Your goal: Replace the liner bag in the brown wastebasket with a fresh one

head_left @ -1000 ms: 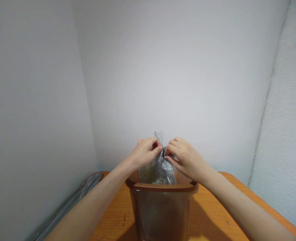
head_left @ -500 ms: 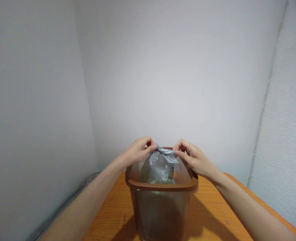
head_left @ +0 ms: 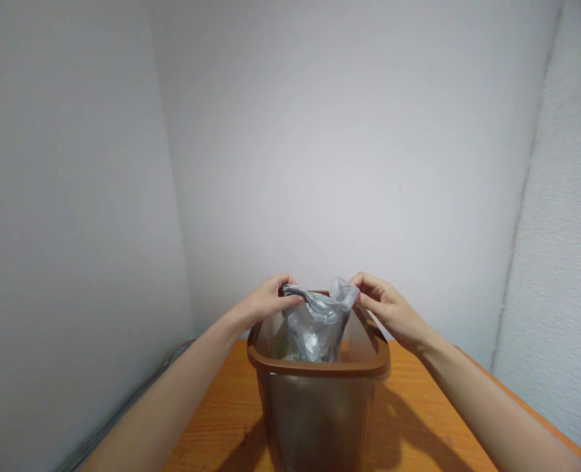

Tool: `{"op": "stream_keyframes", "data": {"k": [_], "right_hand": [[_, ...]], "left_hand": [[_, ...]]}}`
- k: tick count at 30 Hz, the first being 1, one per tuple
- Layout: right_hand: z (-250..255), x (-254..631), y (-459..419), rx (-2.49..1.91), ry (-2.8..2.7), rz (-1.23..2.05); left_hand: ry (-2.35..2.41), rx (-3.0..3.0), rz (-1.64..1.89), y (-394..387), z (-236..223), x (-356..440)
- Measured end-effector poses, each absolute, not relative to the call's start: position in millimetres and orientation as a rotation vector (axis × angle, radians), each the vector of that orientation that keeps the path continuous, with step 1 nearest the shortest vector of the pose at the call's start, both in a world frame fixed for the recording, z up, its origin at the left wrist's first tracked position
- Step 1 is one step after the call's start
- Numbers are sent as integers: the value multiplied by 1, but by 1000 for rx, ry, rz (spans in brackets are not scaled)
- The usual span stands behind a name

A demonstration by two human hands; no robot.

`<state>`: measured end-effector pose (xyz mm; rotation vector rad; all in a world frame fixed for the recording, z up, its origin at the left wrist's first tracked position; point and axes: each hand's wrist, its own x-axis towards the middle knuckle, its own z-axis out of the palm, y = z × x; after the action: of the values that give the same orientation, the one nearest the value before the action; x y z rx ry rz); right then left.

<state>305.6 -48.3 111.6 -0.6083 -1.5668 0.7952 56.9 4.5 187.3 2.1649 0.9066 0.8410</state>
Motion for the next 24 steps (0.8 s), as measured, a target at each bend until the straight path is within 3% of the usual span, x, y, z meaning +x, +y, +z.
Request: {"op": "stream_keyframes", "data": {"k": [4,14,20,22,24], "right_hand": [[105,314,-48,-507,-1500,904],[90,339,-44,-674,-1625,719],[117,347,-75,-874,-1586,280],[127,341,-88,-928,-1679,157],[131,331,-95,-1040,-1810,-12]], "left_hand": [[924,2106,960,8,193,38],[987,1862,1232,15,180,-17],[921,1917,1687,-11,211,-32],[907,2235,1581,-26,219,-22],[917,2714,1238,-36,222,-7]]}}
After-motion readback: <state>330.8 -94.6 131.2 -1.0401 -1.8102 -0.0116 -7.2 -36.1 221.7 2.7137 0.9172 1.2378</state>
